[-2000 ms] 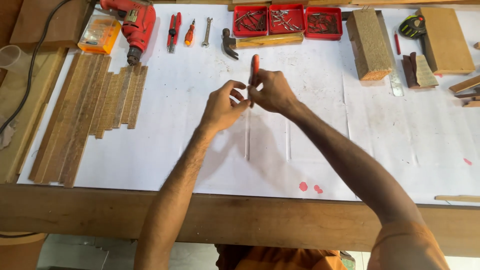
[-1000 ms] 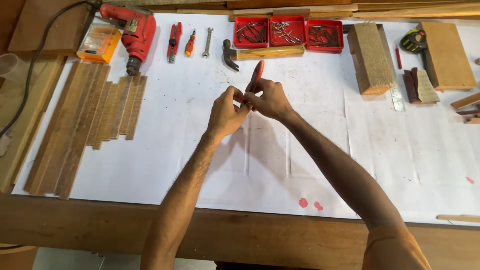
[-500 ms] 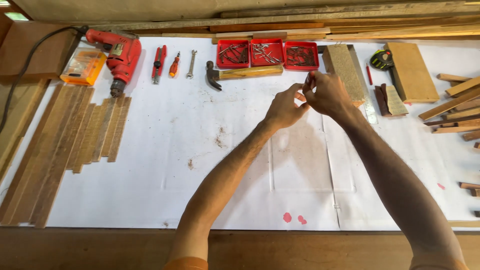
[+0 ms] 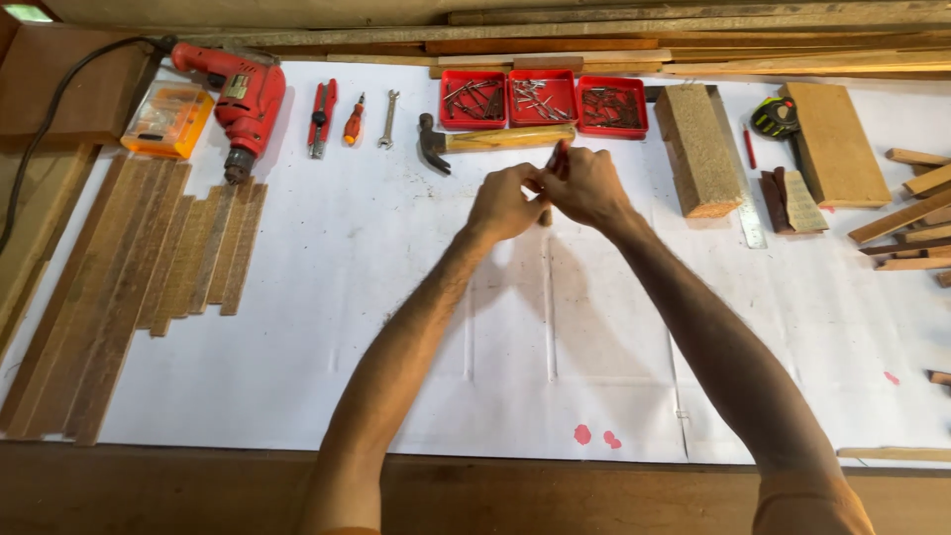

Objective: Using a piece of sandpaper to smooth the edges and surfaces of small wooden slats on a workbench.

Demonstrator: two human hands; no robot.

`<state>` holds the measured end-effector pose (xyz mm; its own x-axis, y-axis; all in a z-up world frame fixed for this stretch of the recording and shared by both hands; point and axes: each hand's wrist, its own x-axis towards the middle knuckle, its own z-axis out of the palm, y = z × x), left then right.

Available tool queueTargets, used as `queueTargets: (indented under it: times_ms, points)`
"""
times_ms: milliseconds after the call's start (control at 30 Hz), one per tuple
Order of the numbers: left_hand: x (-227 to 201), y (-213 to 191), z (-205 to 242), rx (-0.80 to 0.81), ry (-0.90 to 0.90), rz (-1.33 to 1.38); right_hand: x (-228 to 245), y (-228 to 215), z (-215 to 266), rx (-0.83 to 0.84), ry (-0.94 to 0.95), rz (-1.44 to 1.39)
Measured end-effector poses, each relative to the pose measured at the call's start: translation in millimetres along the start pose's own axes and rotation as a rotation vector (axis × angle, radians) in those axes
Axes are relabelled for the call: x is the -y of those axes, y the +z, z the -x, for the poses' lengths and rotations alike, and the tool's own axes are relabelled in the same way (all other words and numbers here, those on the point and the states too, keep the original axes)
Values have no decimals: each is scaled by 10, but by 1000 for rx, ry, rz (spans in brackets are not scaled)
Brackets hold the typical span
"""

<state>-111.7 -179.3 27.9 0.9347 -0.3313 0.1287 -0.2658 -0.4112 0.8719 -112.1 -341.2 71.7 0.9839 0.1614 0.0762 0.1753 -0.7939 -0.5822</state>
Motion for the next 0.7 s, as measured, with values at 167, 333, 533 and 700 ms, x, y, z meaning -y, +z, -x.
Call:
queueTargets:
  times_ms: [167,333,533,700]
  points:
    - [218,-851,560,-113,-97,-99,745,612,-75,70,-129,-117]
    - [261,-1359,970,-210,-237,-120,1207,847,-54,151,-244,-239]
    - [407,-1465,1197,-352,-81,-142,1475,928,29,89,-383,-324]
    - [537,-1813,1588,-670,254,-435,1957,1127,-19,168,-584,-490]
